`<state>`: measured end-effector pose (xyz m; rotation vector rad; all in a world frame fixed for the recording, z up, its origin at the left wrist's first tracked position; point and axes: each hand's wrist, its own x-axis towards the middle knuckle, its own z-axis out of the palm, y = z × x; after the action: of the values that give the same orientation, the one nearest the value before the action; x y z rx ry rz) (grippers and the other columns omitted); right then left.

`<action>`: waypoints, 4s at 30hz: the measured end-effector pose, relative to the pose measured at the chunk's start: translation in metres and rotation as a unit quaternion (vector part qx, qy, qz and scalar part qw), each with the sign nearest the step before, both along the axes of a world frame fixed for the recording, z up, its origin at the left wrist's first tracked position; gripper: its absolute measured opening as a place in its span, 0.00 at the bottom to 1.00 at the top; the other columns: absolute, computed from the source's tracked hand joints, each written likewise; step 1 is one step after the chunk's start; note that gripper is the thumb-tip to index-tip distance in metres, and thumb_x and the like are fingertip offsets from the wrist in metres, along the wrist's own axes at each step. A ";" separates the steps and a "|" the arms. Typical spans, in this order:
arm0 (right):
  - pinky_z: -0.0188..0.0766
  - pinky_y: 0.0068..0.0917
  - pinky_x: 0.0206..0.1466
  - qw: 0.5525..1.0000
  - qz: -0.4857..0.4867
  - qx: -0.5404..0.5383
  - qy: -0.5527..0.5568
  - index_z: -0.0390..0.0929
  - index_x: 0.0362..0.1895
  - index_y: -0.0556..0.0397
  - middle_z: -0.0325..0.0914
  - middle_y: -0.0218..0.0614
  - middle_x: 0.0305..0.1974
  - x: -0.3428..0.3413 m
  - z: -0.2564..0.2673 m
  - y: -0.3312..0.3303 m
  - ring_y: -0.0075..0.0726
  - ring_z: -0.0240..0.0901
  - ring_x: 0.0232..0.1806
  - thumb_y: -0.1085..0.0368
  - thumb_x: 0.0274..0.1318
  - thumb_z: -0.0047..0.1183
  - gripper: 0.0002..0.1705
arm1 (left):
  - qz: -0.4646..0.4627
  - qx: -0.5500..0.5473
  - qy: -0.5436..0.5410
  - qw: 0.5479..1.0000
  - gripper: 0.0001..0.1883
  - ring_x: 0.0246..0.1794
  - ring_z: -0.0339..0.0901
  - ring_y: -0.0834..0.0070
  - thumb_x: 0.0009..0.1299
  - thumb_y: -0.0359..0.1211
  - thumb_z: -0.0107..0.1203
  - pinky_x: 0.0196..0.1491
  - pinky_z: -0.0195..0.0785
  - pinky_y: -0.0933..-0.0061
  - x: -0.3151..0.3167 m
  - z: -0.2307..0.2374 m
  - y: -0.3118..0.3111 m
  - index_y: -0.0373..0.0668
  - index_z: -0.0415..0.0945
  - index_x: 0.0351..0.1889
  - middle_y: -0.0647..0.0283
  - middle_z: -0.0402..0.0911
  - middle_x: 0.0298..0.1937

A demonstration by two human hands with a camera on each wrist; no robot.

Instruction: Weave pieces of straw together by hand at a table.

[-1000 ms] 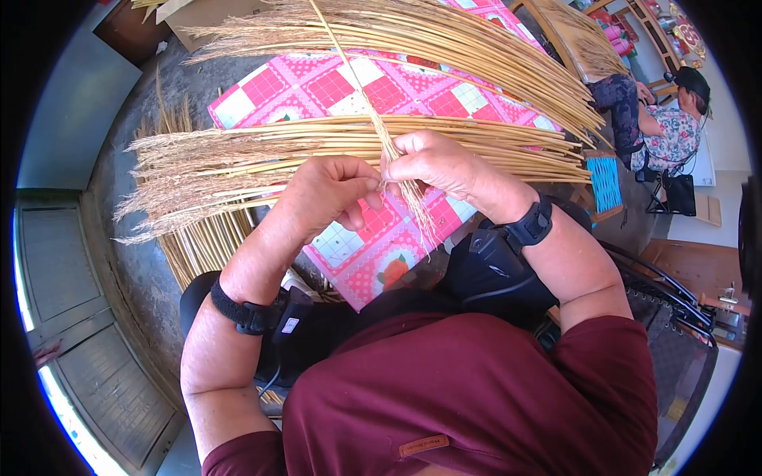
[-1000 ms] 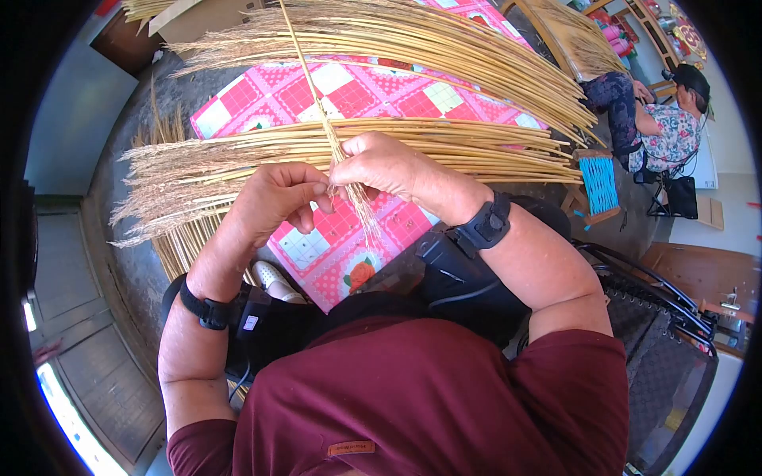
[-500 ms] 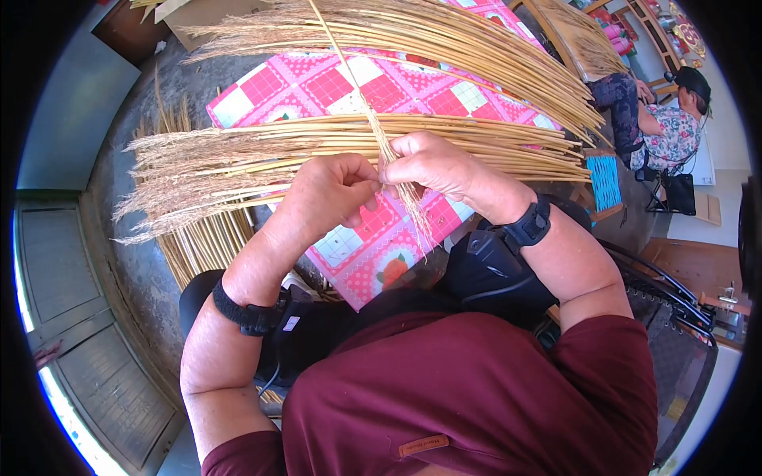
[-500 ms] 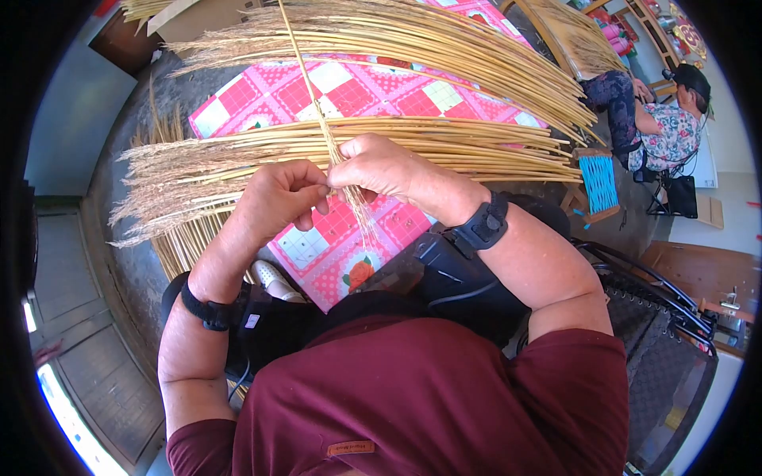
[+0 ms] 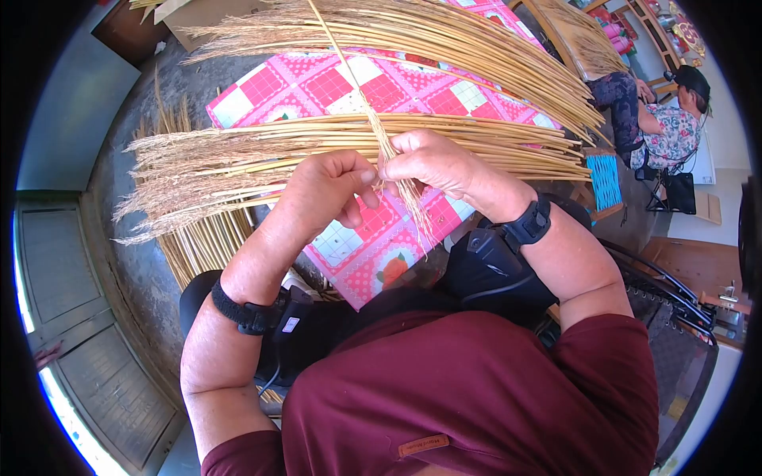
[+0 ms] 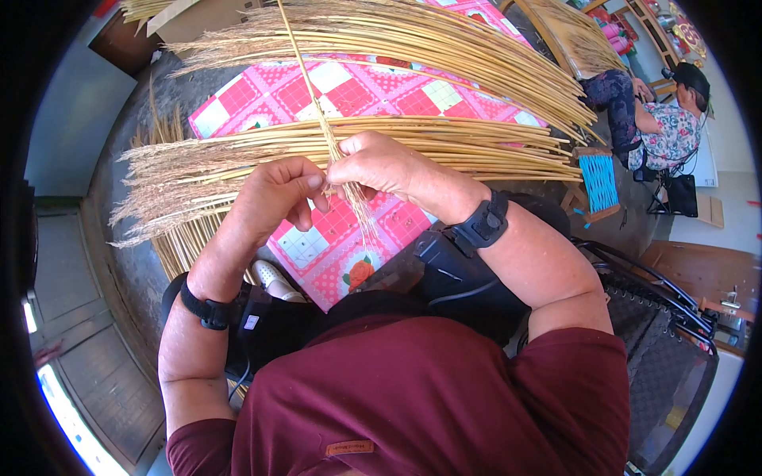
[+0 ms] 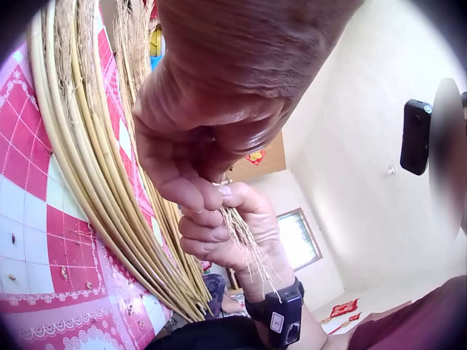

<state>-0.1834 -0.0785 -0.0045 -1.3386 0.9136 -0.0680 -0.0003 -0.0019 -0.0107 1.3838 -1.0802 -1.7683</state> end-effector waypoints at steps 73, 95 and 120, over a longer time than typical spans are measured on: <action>0.64 0.19 0.31 0.995 -0.067 -0.017 -0.078 0.75 0.31 0.56 0.74 0.32 0.23 -0.002 0.014 0.010 0.22 0.69 0.25 0.65 0.53 0.50 0.07 | 0.015 -0.082 0.060 0.995 0.02 0.19 0.71 0.84 0.68 0.26 0.50 0.23 0.66 0.85 -0.005 -0.005 -0.001 0.36 0.71 0.35 0.65 0.76 0.28; 0.68 0.28 0.51 0.959 -0.152 0.012 -0.240 0.75 0.43 0.57 0.74 0.34 0.39 0.006 -0.004 0.010 0.30 0.70 0.48 0.56 0.66 0.42 0.18 | -0.032 -0.038 0.202 0.978 0.15 0.36 0.78 0.74 0.65 0.33 0.58 0.43 0.72 0.75 -0.011 -0.013 0.002 0.35 0.72 0.46 0.61 0.80 0.38; 0.66 0.33 0.56 0.966 -0.038 0.108 -0.232 0.71 0.51 0.57 0.75 0.42 0.48 0.008 -0.002 0.005 0.36 0.71 0.52 0.48 0.67 0.37 0.26 | 0.005 -0.006 0.188 0.982 0.06 0.25 0.78 0.75 0.68 0.27 0.52 0.32 0.73 0.78 -0.021 -0.004 0.029 0.36 0.74 0.41 0.63 0.79 0.32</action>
<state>-0.1759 -0.0734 -0.0069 -1.0233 0.5552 -0.3192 -0.0213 0.0273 -0.0142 0.9898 -0.8744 -1.9129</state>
